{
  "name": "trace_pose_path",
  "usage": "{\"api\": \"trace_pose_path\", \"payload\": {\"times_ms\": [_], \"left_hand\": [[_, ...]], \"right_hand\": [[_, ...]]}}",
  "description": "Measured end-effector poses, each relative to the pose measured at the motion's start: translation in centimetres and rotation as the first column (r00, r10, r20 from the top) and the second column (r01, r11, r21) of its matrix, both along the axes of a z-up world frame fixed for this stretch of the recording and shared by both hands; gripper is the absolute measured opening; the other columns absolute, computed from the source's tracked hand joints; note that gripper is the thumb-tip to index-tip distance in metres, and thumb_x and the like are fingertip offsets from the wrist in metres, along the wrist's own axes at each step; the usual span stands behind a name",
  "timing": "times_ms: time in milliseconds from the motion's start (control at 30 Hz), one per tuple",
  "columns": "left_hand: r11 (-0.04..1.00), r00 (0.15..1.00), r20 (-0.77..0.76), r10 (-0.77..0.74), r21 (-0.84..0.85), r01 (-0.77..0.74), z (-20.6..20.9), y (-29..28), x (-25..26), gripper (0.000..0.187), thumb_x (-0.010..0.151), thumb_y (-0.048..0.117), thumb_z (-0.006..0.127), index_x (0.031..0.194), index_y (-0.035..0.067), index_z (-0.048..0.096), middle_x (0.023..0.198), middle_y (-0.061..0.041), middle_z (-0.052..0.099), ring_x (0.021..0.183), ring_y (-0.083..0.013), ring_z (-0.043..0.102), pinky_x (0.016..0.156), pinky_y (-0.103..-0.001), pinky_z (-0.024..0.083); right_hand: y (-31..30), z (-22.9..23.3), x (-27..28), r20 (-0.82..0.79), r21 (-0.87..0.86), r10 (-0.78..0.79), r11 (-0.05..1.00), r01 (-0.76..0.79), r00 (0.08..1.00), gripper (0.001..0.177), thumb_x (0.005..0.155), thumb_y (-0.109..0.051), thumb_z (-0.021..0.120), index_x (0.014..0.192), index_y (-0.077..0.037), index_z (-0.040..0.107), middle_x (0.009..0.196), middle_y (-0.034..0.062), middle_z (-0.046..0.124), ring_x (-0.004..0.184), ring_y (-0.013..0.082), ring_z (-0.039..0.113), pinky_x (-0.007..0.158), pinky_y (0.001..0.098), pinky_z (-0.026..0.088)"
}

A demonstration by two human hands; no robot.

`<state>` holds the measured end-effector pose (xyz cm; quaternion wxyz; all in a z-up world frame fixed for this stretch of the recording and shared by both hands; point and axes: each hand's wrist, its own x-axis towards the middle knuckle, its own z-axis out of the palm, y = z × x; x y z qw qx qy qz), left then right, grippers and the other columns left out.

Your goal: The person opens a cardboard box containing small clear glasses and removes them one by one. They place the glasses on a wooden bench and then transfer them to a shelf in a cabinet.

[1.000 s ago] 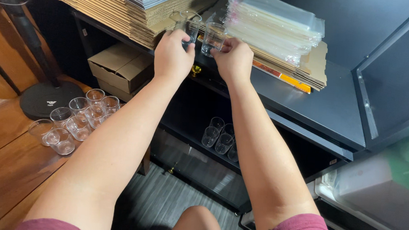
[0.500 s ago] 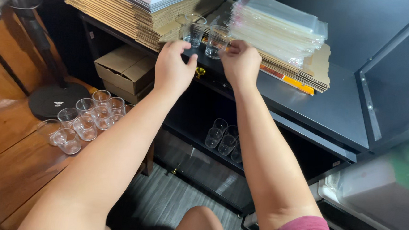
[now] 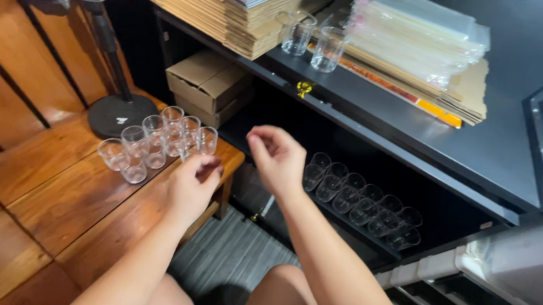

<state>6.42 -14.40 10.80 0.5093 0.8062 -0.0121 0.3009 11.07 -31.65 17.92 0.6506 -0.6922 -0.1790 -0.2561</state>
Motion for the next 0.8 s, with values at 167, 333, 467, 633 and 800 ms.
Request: {"api": "trace_pose_path", "payload": {"times_ms": [167,333,467,633,800], "left_hand": [[0.973,0.979,-0.199,0.05,-0.209,-0.092,-5.3,5.0,-4.6,0.018,0.088,0.015,0.081,0.105,0.015,0.08,0.098,-0.007,0.079,0.094,-0.0163,0.073,0.086,-0.031,0.06],[0.93,0.93,-0.311,0.196,-0.241,-0.277,-12.5,10.9,-6.1,0.015,0.089,0.014,0.081,0.104,0.014,0.08,0.102,-0.008,0.078,0.094,-0.0194,0.072,0.086,-0.031,0.06],[0.922,0.908,-0.281,0.312,-0.139,-0.36,-14.6,14.6,-5.9,0.014,0.088,0.016,0.083,0.101,0.015,0.08,0.097,-0.008,0.077,0.089,-0.021,0.073,0.082,-0.031,0.061],[0.93,0.931,-0.022,0.363,-0.06,-0.364,-15.0,17.1,-3.3,0.017,0.082,0.013,0.088,0.096,0.013,0.078,0.091,-0.006,0.076,0.091,-0.0251,0.073,0.084,-0.036,0.06],[0.948,0.945,0.09,0.313,-0.089,-0.306,-13.7,18.7,-0.9,0.031,0.08,0.001,0.086,0.108,0.005,0.073,0.099,-0.012,0.066,0.095,-0.0304,0.073,0.08,-0.033,0.062]], "right_hand": [[4.5,-8.6,-2.5,-0.224,-0.197,0.061,0.975,-0.107,0.973,0.012,0.086,-0.018,0.084,0.097,-0.02,0.083,0.074,-0.0035,0.077,0.064,0.0053,0.07,0.06,0.0194,0.056],[8.0,-14.8,-4.9,-0.362,-0.37,0.118,0.892,-0.259,0.924,0.012,0.083,-0.019,0.083,0.094,-0.015,0.081,0.079,0.0023,0.077,0.072,0.0132,0.073,0.064,0.0238,0.058],[10.6,-16.9,-5.4,-0.398,-0.385,0.16,0.864,-0.323,0.903,0.013,0.083,-0.016,0.081,0.096,-0.014,0.081,0.079,0.0035,0.076,0.073,0.0138,0.072,0.067,0.0243,0.059],[14.1,-19.1,-4.4,-0.293,-0.439,0.178,0.848,-0.298,0.939,0.017,0.081,-0.016,0.082,0.097,-0.013,0.08,0.083,0.0064,0.075,0.08,0.0213,0.076,0.068,0.0304,0.063],[17.2,-18.1,-3.7,-0.273,-0.42,0.167,0.865,-0.274,0.947,0.024,0.079,-0.009,0.081,0.103,-0.013,0.08,0.088,0.0076,0.073,0.086,0.0228,0.075,0.072,0.0283,0.064]]}}
